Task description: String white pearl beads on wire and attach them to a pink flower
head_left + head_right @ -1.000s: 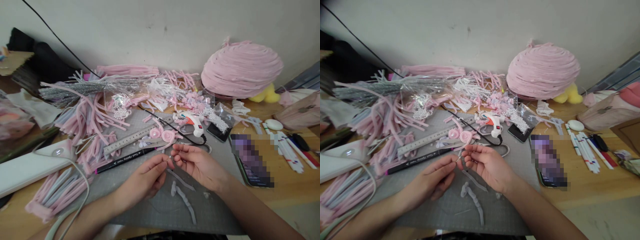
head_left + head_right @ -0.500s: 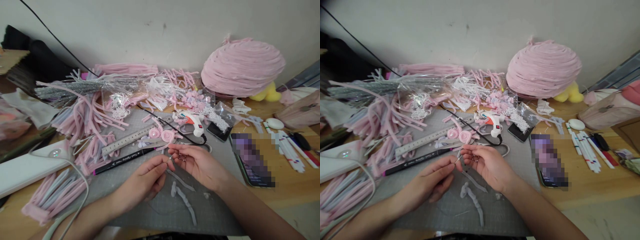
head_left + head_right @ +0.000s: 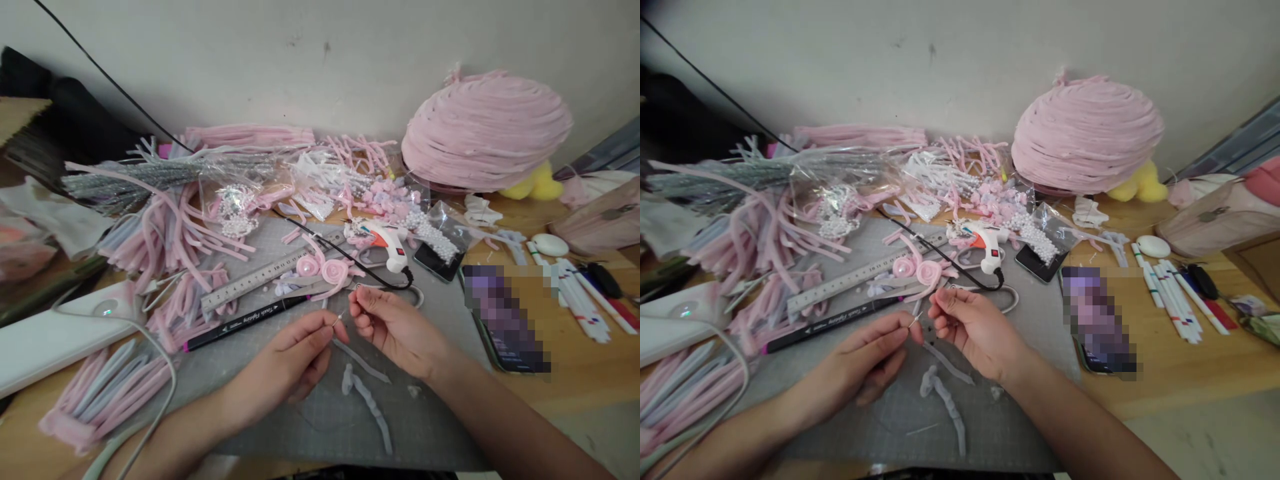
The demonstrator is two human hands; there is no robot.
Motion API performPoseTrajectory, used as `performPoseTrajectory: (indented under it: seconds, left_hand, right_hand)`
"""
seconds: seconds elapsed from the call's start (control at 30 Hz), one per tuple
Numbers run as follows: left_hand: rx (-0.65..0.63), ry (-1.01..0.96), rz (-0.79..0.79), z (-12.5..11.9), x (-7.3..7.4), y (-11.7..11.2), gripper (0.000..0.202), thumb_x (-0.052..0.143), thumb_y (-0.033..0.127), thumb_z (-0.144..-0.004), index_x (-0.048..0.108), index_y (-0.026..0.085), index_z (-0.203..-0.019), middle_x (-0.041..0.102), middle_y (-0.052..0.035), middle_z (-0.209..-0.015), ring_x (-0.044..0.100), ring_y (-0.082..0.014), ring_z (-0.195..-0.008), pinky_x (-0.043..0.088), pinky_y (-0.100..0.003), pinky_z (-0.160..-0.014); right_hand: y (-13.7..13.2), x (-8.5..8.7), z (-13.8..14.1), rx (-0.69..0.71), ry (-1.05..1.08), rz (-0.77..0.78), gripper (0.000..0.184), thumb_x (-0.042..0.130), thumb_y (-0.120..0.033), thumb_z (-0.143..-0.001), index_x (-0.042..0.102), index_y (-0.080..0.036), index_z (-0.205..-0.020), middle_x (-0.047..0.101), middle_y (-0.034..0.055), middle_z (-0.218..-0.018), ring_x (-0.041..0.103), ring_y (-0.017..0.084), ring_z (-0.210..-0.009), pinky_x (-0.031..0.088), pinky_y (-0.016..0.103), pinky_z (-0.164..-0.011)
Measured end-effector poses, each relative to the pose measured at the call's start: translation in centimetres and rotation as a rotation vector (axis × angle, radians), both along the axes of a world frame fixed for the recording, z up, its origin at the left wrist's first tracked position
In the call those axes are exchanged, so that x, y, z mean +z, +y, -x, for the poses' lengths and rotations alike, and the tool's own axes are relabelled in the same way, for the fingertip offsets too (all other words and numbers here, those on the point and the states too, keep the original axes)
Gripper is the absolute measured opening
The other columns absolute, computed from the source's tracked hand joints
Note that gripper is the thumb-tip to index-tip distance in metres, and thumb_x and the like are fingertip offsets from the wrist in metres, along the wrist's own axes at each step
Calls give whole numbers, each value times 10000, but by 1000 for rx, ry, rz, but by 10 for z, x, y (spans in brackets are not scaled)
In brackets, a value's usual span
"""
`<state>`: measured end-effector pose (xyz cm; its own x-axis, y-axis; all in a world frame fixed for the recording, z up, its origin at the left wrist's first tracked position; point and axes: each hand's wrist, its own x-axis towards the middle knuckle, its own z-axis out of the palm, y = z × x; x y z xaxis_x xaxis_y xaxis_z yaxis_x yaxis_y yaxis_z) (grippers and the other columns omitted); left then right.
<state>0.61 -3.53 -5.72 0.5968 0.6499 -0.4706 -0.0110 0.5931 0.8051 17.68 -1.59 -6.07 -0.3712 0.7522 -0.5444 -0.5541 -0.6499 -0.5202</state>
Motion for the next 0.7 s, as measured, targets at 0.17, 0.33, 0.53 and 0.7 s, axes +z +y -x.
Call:
performPoseTrajectory:
  seconds: [0.17, 0.33, 0.53, 0.7]
  left_hand:
    - [-11, -7, 1, 0, 0, 0, 221, 396, 407, -847, 466, 197, -843, 320, 107, -435, 183, -33, -319, 170, -117, -291]
    - [-11, -22, 1, -1, -1, -1, 228, 408, 418, -844, 467, 198, -839, 321, 107, -441, 189, -33, -322, 167, -117, -290]
    - [-19, -22, -5, 0, 0, -2, 248, 408, 429, -844, 474, 190, -854, 322, 109, -437, 193, -30, -321, 172, -115, -293]
    - [-31, -8, 8, -1, 4, 0, 252, 426, 432, -835, 471, 184, -833, 334, 109, -434, 196, -27, -317, 170, -119, -293]
  right_hand:
    - [-4, 0, 4, 20, 6, 1, 168, 763, -198, -610, 672, -84, -694, 595, -22, -549, 516, 1, -443, 444, 68, -455]
    - [-7, -1, 7, 65, 72, -5, 166, 743, -212, -645, 682, -82, -728, 614, 8, -570, 542, 14, -481, 458, 72, -499]
    - [-8, -1, 7, 86, 77, -34, 161, 728, -212, -667, 679, -78, -741, 607, 9, -547, 540, 19, -485, 453, 75, -506]
    - [-8, -1, 7, 91, 60, -42, 170, 731, -220, -664, 684, -78, -747, 604, 11, -539, 536, 21, -491, 441, 75, -501]
